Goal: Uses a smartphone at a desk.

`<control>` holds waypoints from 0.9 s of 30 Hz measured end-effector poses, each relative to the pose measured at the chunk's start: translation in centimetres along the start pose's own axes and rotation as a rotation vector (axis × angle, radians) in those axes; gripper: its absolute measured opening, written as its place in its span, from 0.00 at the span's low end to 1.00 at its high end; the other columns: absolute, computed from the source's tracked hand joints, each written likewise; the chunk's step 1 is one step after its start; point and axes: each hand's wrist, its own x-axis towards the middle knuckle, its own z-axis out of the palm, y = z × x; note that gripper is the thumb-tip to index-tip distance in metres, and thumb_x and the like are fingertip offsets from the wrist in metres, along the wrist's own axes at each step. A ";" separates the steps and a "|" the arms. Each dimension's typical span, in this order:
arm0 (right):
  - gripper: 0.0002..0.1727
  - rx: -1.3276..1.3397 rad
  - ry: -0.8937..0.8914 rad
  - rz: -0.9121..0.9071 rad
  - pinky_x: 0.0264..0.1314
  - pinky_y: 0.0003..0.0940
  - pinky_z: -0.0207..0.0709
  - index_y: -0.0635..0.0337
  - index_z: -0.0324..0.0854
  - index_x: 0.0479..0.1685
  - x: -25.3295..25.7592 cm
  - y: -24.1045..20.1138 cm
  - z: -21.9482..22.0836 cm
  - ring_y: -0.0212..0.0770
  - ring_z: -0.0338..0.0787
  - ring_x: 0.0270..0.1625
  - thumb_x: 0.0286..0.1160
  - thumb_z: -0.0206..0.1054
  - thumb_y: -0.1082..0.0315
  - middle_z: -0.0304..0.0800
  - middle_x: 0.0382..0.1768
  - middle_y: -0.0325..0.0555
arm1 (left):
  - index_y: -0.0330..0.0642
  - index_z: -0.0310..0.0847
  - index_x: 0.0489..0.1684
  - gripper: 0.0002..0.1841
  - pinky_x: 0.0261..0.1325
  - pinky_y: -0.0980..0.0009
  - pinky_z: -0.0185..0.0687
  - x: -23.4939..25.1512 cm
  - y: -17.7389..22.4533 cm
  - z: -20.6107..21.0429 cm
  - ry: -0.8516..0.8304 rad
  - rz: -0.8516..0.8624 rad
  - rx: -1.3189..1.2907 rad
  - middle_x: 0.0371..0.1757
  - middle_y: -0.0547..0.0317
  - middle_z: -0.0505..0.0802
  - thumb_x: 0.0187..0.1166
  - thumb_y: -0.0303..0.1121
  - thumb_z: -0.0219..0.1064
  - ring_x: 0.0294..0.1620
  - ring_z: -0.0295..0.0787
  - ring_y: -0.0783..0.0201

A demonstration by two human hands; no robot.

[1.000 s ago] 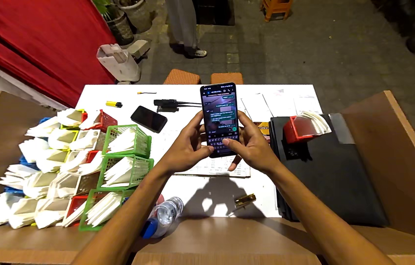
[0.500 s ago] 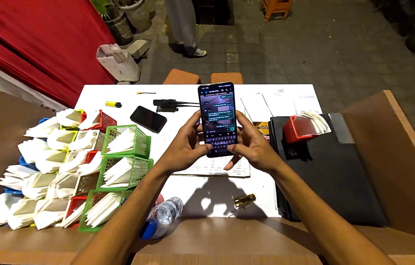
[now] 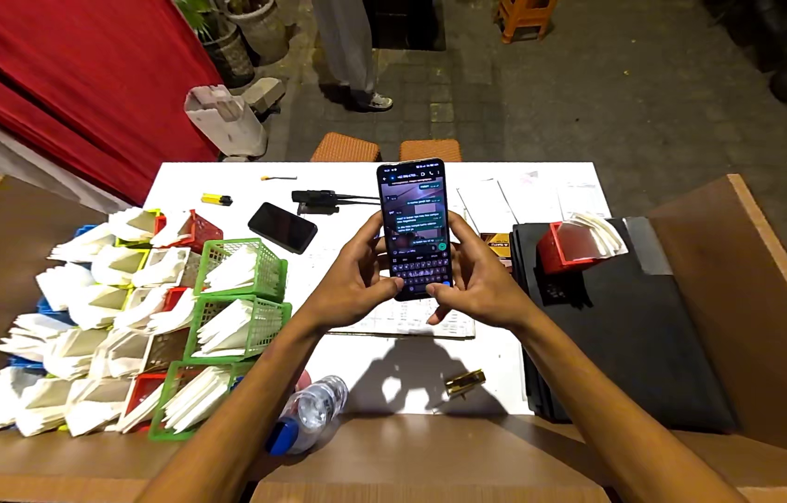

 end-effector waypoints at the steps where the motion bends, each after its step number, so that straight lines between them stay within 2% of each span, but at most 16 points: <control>1: 0.51 0.005 0.001 -0.004 0.27 0.47 0.94 0.37 0.49 0.90 0.0 0.0 0.0 0.55 0.97 0.47 0.66 0.63 0.88 0.85 0.64 0.55 | 0.55 0.49 0.92 0.49 0.54 0.62 0.93 0.0 0.0 0.0 -0.002 0.002 -0.002 0.73 0.51 0.84 0.65 0.16 0.66 0.60 0.91 0.55; 3: 0.45 0.028 0.001 -0.011 0.26 0.47 0.93 0.38 0.51 0.89 0.0 -0.1 0.1 0.54 0.96 0.49 0.74 0.58 0.85 0.85 0.66 0.54 | 0.54 0.49 0.92 0.49 0.54 0.63 0.92 0.0 0.0 0.0 -0.007 0.008 -0.010 0.72 0.51 0.84 0.65 0.15 0.65 0.60 0.91 0.55; 5: 0.42 0.040 0.010 -0.014 0.26 0.47 0.93 0.39 0.51 0.90 0.0 -0.1 0.1 0.54 0.97 0.49 0.78 0.56 0.85 0.85 0.66 0.55 | 0.54 0.49 0.92 0.48 0.54 0.62 0.93 -0.1 0.1 0.0 -0.005 0.007 -0.013 0.72 0.51 0.85 0.65 0.14 0.65 0.59 0.91 0.55; 8: 0.43 0.048 -0.007 -0.034 0.26 0.46 0.93 0.39 0.51 0.89 0.0 0.0 0.1 0.55 0.97 0.50 0.76 0.56 0.85 0.84 0.67 0.55 | 0.55 0.50 0.92 0.47 0.55 0.60 0.93 0.0 0.2 0.1 0.008 0.000 0.001 0.72 0.50 0.85 0.67 0.13 0.63 0.59 0.91 0.55; 10: 0.43 0.054 0.000 -0.035 0.27 0.46 0.93 0.39 0.52 0.89 0.0 0.1 0.2 0.55 0.96 0.50 0.76 0.56 0.84 0.85 0.67 0.55 | 0.56 0.52 0.91 0.47 0.53 0.60 0.94 0.0 0.1 0.3 0.034 0.007 0.014 0.70 0.50 0.86 0.67 0.14 0.66 0.58 0.92 0.54; 15: 0.36 0.038 0.043 -0.022 0.24 0.47 0.93 0.39 0.53 0.90 0.1 0.2 0.6 0.54 0.97 0.47 0.85 0.52 0.79 0.86 0.64 0.55 | 0.54 0.56 0.89 0.46 0.46 0.60 0.96 0.0 0.0 0.8 0.129 -0.006 0.034 0.67 0.48 0.88 0.67 0.13 0.71 0.54 0.94 0.51; 17: 0.39 0.034 0.030 -0.027 0.26 0.46 0.93 0.39 0.52 0.90 0.0 0.3 0.6 0.53 0.97 0.48 0.81 0.56 0.81 0.86 0.65 0.54 | 0.54 0.55 0.89 0.46 0.46 0.61 0.95 0.0 0.1 0.7 0.124 -0.013 0.033 0.67 0.49 0.88 0.67 0.14 0.69 0.54 0.94 0.53; 19: 0.48 0.009 0.018 -0.029 0.27 0.46 0.94 0.38 0.50 0.90 0.0 0.3 0.6 0.54 0.96 0.48 0.70 0.63 0.85 0.85 0.65 0.54 | 0.54 0.55 0.89 0.45 0.47 0.62 0.95 0.0 0.2 0.6 0.114 -0.012 0.027 0.67 0.49 0.88 0.67 0.14 0.68 0.54 0.94 0.54; 21: 0.54 -0.008 0.015 -0.033 0.27 0.46 0.94 0.37 0.49 0.91 0.0 0.3 0.5 0.54 0.96 0.47 0.62 0.65 0.88 0.85 0.65 0.54 | 0.54 0.56 0.88 0.45 0.49 0.61 0.94 -0.1 0.2 0.6 0.104 -0.008 0.020 0.67 0.50 0.88 0.67 0.15 0.68 0.54 0.93 0.55; 22: 0.53 -0.007 0.013 -0.038 0.28 0.46 0.94 0.38 0.49 0.90 0.0 0.3 0.5 0.54 0.96 0.48 0.64 0.65 0.88 0.85 0.65 0.54 | 0.54 0.55 0.89 0.45 0.49 0.61 0.95 0.0 0.1 0.6 0.096 0.001 0.015 0.67 0.50 0.88 0.67 0.15 0.67 0.55 0.93 0.55; 25: 0.41 0.030 0.020 -0.035 0.27 0.47 0.94 0.39 0.52 0.90 0.1 0.2 0.5 0.54 0.96 0.49 0.79 0.57 0.82 0.85 0.65 0.55 | 0.54 0.53 0.90 0.46 0.49 0.60 0.95 0.0 0.0 0.5 0.077 0.010 -0.006 0.69 0.48 0.86 0.66 0.14 0.68 0.56 0.93 0.53; 27: 0.37 0.041 0.030 -0.022 0.25 0.47 0.93 0.39 0.53 0.89 0.1 0.1 0.5 0.53 0.97 0.48 0.83 0.53 0.81 0.86 0.64 0.55 | 0.53 0.53 0.90 0.47 0.49 0.59 0.95 -0.1 0.0 0.5 0.073 0.013 -0.015 0.70 0.47 0.86 0.66 0.14 0.68 0.56 0.93 0.52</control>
